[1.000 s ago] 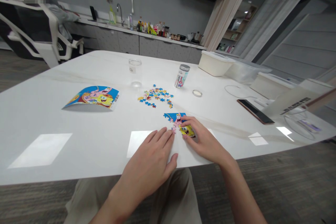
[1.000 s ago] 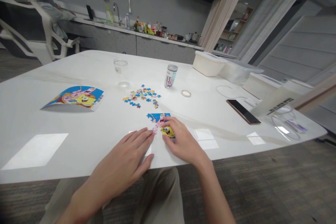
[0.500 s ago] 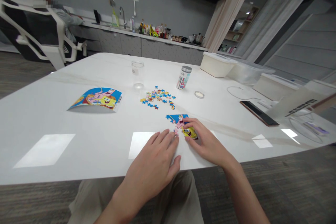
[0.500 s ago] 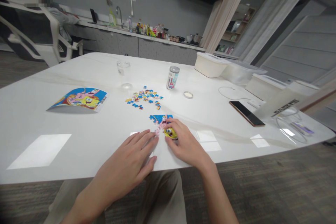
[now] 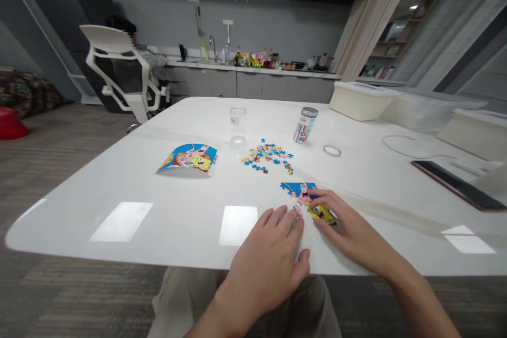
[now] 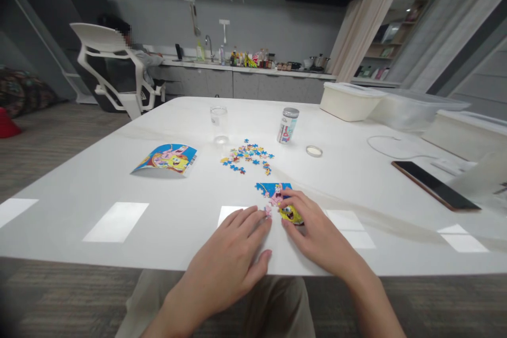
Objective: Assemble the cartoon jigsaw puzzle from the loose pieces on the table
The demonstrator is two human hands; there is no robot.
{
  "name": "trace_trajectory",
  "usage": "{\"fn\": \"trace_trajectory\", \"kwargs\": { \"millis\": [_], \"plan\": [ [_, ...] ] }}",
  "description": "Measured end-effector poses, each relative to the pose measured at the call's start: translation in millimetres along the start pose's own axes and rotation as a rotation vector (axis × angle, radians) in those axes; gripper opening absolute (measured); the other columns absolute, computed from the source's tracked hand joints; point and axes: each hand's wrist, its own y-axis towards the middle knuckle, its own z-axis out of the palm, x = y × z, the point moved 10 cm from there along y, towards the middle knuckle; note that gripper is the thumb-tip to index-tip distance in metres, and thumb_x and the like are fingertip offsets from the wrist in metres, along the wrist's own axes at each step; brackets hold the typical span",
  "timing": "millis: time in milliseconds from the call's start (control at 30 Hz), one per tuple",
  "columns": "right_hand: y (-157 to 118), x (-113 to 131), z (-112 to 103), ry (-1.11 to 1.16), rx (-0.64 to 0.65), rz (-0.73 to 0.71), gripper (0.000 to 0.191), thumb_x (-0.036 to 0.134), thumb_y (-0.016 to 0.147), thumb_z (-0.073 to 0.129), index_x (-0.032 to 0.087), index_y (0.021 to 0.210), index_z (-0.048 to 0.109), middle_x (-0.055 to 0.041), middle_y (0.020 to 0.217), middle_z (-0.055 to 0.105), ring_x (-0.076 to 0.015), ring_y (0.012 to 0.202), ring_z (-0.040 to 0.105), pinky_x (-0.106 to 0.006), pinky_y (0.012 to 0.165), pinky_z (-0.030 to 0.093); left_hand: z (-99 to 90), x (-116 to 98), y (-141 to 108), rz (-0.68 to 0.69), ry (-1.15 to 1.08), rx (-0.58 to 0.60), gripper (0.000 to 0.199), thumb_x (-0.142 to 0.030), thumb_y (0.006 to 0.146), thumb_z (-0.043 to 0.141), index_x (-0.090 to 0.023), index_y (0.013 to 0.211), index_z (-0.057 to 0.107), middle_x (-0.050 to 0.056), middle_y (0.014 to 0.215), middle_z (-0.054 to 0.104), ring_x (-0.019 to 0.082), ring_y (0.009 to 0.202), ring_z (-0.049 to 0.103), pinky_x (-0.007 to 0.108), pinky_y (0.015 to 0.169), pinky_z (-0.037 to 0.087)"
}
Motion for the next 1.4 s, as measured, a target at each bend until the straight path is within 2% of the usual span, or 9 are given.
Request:
{"fn": "trace_trajectory", "kwargs": {
  "millis": [600, 767, 1133, 1400],
  "plan": [
    [2.4, 6.2, -5.4, 0.024, -0.030, -0.017, 0.015, 0.025, 0.093, 0.047, 0.024, 0.105, 0.056, -0.0093, 0.130, 0.055, -0.0245, 0.126, 0.050, -0.046, 0.105, 0.042, -1.4, -0.8, 1.0, 0.014, -0.006, -0.012, 0.042, -0.032, 0.094, 0.045, -0.015, 0.132, 0.048, 0.010, 0.135, 0.053, 0.027, 0.128, 0.044, 0.043, 0.109, 0.035],
    [3.4, 7.0, -5.2, 0.039, -0.011, -0.002, 0.017, 0.023, 0.097, 0.042, 0.024, 0.107, 0.055, -0.0093, 0.132, 0.053, -0.0226, 0.128, 0.048, -0.045, 0.107, 0.040, -2.8, -1.6, 1.7, 0.042, 0.007, -0.041, 0.036, -0.029, 0.092, 0.049, -0.016, 0.126, 0.052, 0.010, 0.132, 0.056, 0.027, 0.125, 0.048, 0.044, 0.105, 0.038],
    [4.9, 12.1, -8.7, 0.047, -0.025, -0.017, 0.016, 0.020, 0.095, 0.043, 0.024, 0.105, 0.054, -0.0101, 0.130, 0.055, -0.0229, 0.126, 0.049, -0.046, 0.105, 0.041, -1.7, -6.7, 0.8, 0.116, 0.042, -0.072, 0.035, -0.026, 0.094, 0.045, -0.019, 0.128, 0.052, 0.010, 0.132, 0.057, 0.026, 0.123, 0.051, 0.046, 0.104, 0.038],
    [4.9, 11.2, -7.2, 0.043, -0.003, -0.014, 0.016, 0.019, 0.095, 0.042, 0.023, 0.106, 0.053, -0.0100, 0.133, 0.053, -0.0217, 0.127, 0.048, -0.045, 0.106, 0.041, -5.3, -6.8, 3.1, 0.102, 0.040, -0.059, 0.030, -0.025, 0.092, 0.047, -0.018, 0.121, 0.054, 0.010, 0.122, 0.058, 0.026, 0.112, 0.054, 0.045, 0.097, 0.043]
  ]
}}
